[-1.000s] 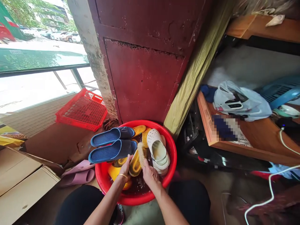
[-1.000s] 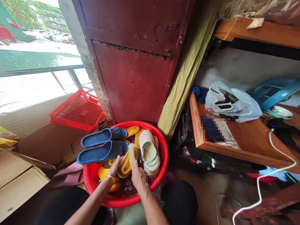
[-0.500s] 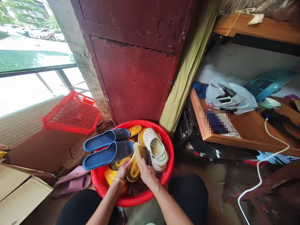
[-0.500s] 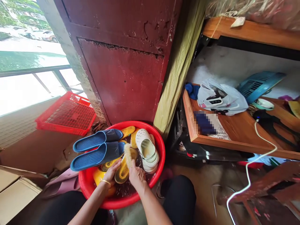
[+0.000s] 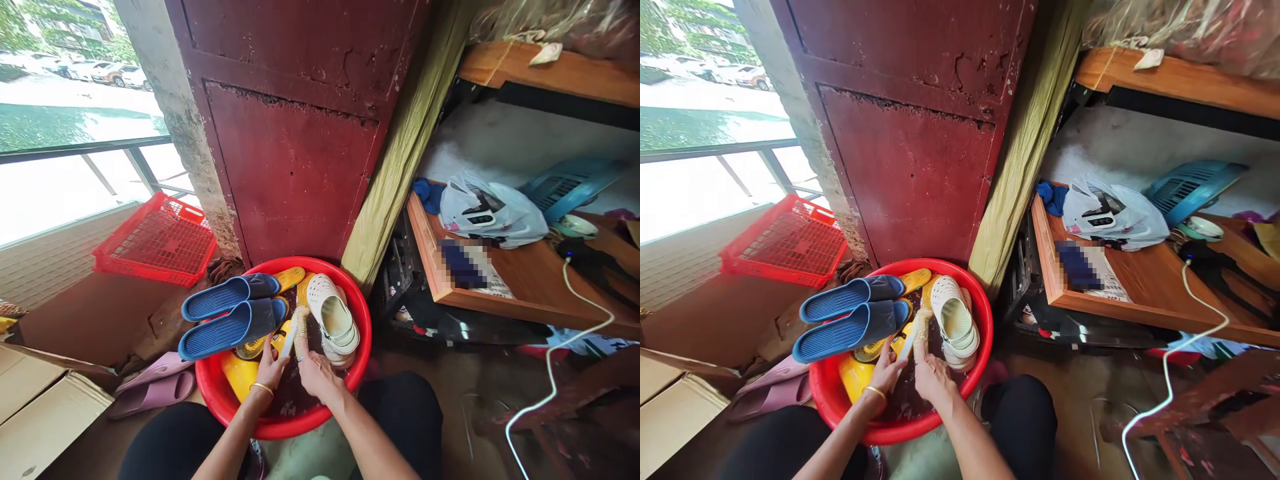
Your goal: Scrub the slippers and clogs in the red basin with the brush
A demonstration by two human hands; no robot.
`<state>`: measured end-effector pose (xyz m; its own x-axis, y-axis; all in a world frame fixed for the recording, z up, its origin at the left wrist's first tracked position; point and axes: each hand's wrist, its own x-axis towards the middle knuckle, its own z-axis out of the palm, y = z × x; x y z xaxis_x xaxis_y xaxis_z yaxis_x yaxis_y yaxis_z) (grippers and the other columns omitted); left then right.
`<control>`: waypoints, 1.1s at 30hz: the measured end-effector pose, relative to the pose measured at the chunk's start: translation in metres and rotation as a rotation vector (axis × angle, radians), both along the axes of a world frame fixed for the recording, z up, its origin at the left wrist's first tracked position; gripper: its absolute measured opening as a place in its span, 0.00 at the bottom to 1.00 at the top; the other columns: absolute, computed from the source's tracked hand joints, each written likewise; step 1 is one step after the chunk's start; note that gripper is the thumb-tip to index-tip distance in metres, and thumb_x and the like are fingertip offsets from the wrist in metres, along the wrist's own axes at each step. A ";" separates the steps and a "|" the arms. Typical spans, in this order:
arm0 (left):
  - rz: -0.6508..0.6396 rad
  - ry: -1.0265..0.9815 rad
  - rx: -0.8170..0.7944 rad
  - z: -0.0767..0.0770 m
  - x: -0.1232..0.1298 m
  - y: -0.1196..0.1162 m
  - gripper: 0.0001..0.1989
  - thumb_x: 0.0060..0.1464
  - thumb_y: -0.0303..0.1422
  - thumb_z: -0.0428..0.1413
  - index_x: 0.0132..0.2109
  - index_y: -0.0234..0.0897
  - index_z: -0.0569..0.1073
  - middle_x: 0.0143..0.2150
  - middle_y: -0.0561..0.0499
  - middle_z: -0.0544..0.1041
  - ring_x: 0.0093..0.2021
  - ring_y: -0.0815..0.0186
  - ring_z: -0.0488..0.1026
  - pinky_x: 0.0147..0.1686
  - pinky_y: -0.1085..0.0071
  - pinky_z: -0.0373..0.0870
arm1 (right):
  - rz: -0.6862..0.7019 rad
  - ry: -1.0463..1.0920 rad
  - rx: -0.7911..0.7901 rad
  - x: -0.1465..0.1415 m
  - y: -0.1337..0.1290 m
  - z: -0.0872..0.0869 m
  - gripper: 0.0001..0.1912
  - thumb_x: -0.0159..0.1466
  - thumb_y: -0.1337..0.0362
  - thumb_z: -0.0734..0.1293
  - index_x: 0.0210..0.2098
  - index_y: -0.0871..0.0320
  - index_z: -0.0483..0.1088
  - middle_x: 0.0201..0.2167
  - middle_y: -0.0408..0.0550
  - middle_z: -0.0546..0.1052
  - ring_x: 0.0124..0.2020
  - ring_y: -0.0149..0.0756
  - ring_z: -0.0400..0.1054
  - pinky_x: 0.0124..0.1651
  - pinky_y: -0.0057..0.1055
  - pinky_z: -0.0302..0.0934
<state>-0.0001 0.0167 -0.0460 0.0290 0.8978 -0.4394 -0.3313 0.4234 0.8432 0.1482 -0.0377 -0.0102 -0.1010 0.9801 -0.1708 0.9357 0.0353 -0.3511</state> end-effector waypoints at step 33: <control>0.035 -0.028 -0.081 0.008 -0.003 0.000 0.39 0.52 0.32 0.66 0.69 0.46 0.62 0.39 0.51 0.81 0.33 0.62 0.81 0.36 0.67 0.78 | -0.117 0.115 -0.103 0.001 0.001 0.028 0.30 0.69 0.71 0.61 0.70 0.60 0.62 0.49 0.59 0.81 0.51 0.46 0.76 0.54 0.38 0.67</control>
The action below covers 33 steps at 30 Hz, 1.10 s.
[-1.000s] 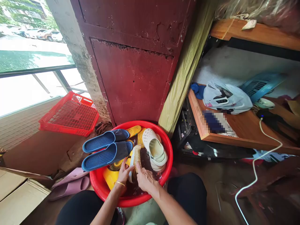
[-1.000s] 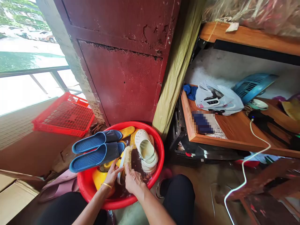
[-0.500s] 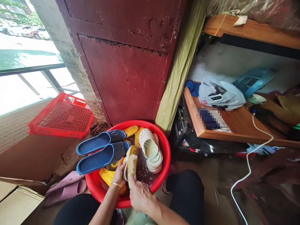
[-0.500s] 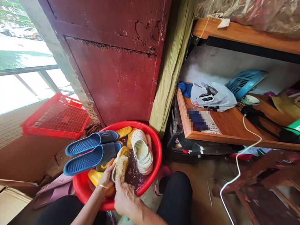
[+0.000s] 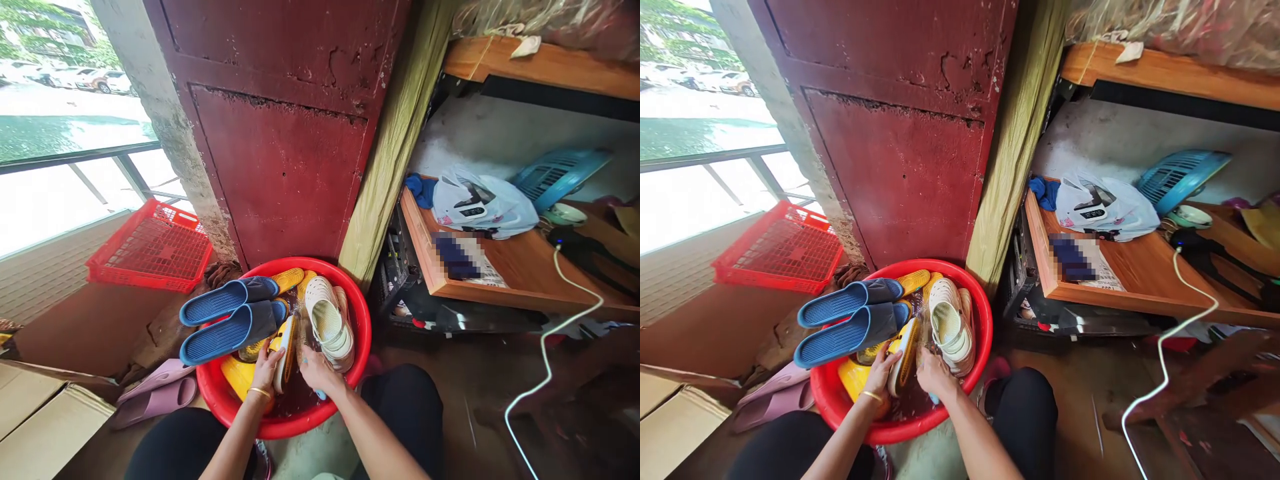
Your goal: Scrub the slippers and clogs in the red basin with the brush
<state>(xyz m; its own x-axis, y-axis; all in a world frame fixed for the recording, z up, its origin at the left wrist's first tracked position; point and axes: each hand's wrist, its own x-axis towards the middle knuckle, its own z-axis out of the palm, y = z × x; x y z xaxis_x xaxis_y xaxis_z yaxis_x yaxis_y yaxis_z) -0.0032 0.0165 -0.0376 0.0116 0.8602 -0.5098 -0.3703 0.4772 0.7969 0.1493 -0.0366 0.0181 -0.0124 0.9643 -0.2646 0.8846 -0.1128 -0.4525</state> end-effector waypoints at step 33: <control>-0.197 0.796 0.543 -0.011 -0.011 -0.001 0.31 0.46 0.50 0.56 0.55 0.41 0.70 0.35 0.47 0.84 0.40 0.47 0.83 0.42 0.54 0.79 | -0.002 -0.205 0.187 0.002 -0.048 0.009 0.35 0.64 0.68 0.63 0.71 0.57 0.61 0.48 0.61 0.81 0.47 0.55 0.77 0.51 0.49 0.69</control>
<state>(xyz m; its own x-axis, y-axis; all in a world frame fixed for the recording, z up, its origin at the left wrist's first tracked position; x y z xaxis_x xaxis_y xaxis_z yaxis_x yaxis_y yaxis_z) -0.0145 0.0155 -0.0482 0.0046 0.9994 0.0330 0.4166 -0.0319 0.9085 0.1518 -0.0849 0.0267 0.0247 0.9966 -0.0783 0.9597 -0.0456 -0.2773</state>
